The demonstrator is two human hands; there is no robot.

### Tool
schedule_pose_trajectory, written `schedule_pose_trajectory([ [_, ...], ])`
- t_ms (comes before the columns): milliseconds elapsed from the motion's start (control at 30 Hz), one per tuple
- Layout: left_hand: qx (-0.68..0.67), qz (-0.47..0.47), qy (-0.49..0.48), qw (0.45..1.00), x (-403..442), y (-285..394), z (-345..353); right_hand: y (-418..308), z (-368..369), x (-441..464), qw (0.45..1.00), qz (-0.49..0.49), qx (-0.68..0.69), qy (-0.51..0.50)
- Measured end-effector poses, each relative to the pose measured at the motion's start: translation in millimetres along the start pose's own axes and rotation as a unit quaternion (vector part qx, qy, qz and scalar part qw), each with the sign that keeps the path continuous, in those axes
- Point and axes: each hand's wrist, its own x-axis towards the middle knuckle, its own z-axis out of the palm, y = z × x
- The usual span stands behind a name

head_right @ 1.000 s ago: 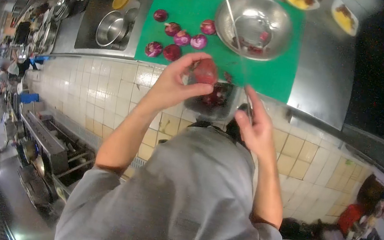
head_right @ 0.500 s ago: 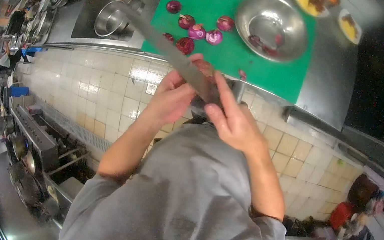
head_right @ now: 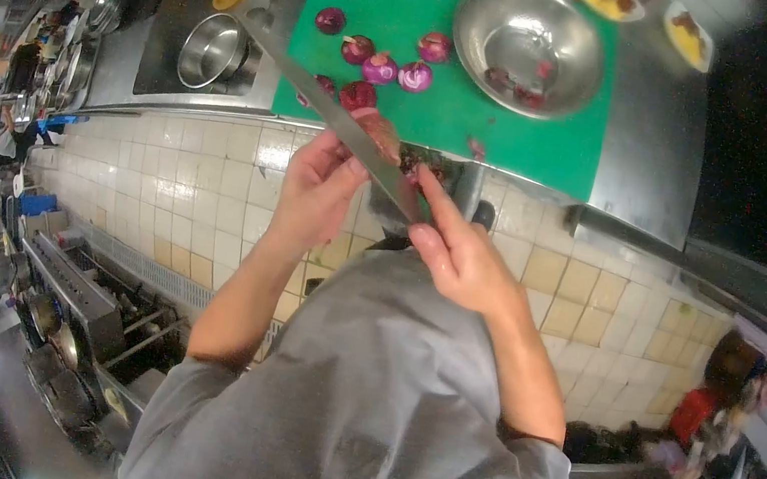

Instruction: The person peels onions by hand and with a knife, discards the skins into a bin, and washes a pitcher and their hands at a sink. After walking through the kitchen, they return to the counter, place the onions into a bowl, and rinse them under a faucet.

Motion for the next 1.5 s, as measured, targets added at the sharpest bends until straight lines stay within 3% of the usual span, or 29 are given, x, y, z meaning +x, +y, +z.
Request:
schedule_pose_trajectory([
  [67,0.025,0.003,-0.025,0.999,1,0,3,2,-1,0,1.000,0.002,0.004,-0.004],
  [133,0.162,0.056,-0.026,0.985,-5,3,15,2,-3,0,1.000,-0.001,-0.001,-0.001],
  [233,0.155,0.095,0.001,0.983,-8,-6,27,3,-4,3,0.998,0.056,0.022,-0.027],
  [267,0.155,0.095,0.001,0.983,-9,-5,23,8,-1,3,0.999,0.021,0.027,-0.013],
  [333,0.118,-0.062,-0.030,0.991,-10,-1,13,10,1,4,0.999,-0.017,0.032,-0.001],
  [467,0.118,-0.075,-0.025,0.990,-14,-2,17,12,6,10,0.998,-0.054,0.035,0.027],
  [533,0.368,0.130,0.017,0.921,-22,-10,29,12,6,12,0.994,-0.087,0.048,0.041],
  [600,0.385,0.125,0.000,0.914,-20,-9,28,7,4,12,0.993,-0.012,0.117,0.028],
  [667,0.101,-0.006,-0.001,0.995,-15,-16,18,5,1,12,0.977,0.039,0.211,0.020],
  [700,0.102,-0.005,0.003,0.995,-13,-14,15,5,1,13,0.958,0.064,0.281,0.015],
  [767,-0.114,-0.132,-0.017,0.984,-10,-7,6,17,4,15,0.946,0.042,0.321,0.021],
  [867,-0.201,-0.120,-0.083,0.969,-11,-21,-13,15,3,16,0.931,0.039,0.361,0.025],
  [1067,-0.201,-0.198,-0.037,0.959,-5,-11,-15,10,3,14,0.960,0.036,0.278,0.024],
  [1167,-0.148,-0.155,0.022,0.977,-4,-24,-14,6,5,13,0.962,0.040,0.269,0.015],
  [1433,-0.101,-0.109,-0.029,0.988,-16,-26,-24,20,2,11,0.946,0.039,0.321,0.018],
  [1500,-0.101,-0.106,-0.050,0.988,-22,-25,-26,25,1,13,0.941,0.087,0.321,0.055],
])
